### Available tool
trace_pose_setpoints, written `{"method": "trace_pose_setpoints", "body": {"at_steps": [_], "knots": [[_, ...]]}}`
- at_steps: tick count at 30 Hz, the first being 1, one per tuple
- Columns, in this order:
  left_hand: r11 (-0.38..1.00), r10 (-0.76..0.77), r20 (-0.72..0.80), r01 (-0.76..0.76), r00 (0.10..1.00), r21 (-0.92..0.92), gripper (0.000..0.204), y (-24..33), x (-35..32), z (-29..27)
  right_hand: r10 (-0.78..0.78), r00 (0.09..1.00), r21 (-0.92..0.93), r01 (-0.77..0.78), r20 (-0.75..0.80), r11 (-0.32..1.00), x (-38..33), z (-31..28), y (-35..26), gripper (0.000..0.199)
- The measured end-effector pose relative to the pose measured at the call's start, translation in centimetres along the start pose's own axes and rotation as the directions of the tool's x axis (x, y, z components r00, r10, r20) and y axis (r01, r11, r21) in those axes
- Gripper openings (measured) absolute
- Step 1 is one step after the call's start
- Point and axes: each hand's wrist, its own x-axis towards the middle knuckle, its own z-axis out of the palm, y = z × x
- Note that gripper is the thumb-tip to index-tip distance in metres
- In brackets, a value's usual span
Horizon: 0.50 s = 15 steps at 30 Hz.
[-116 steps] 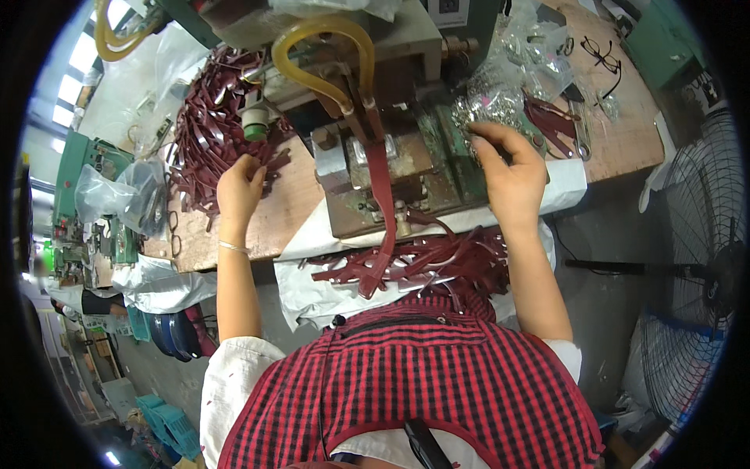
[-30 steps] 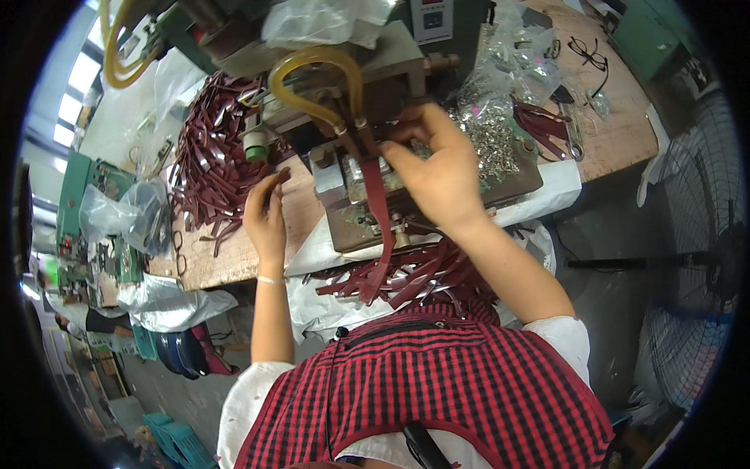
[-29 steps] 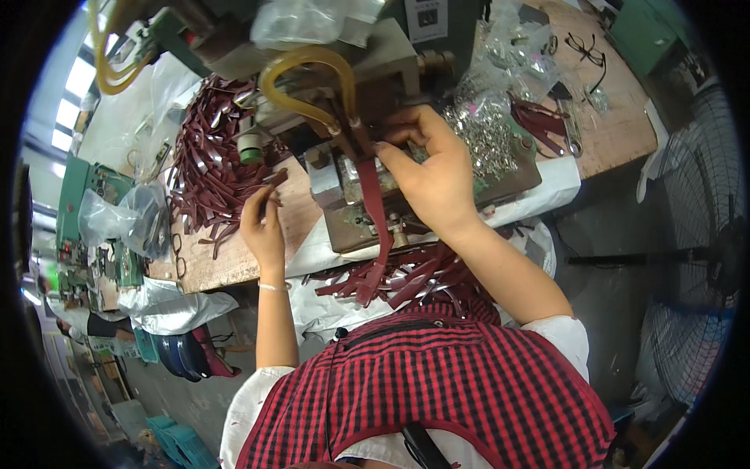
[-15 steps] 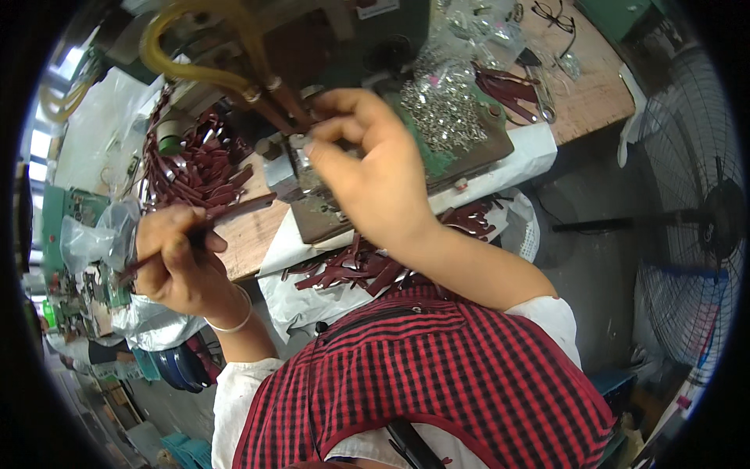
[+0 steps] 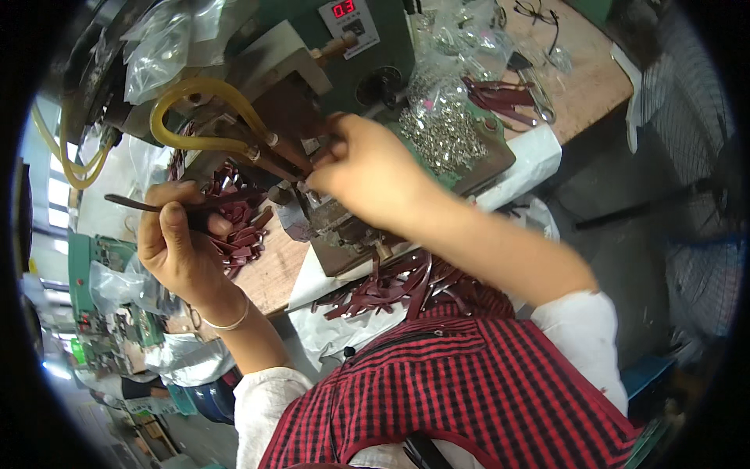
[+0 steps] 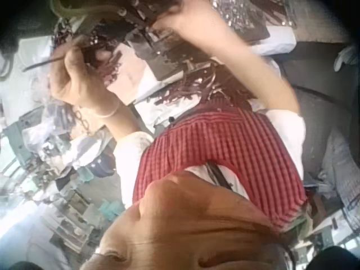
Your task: The person repeatedly picks maroon leather straps and small metal buckles from piles on the table, places them into a press machine, and removes the assembled buckle-and-strap units. The finished items accumulate on the table throughout the clip.
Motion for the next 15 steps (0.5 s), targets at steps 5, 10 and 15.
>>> {"method": "trace_pose_setpoints", "body": {"at_steps": [5,10,15], "knots": [[0.950,0.285,0.026,-0.286,0.958,0.123,0.023,-2.2,-4.3,0.5,0.335,0.935,-0.151,-0.317,0.116,0.936,2.1,-0.9,-4.0,0.029],[0.707,0.304,0.465,-0.524,0.831,0.475,0.024,-1.5,-8.1,4.8,-0.508,0.861,-0.856,0.286,0.031,0.431,-0.4,-7.9,2.9,0.028],[0.688,0.490,0.382,-0.617,0.784,0.382,0.037,-4.5,-8.2,5.8,-0.526,0.845,-0.968,0.048,-0.093,0.247,-1.1,-12.8,10.4,0.020]]}}
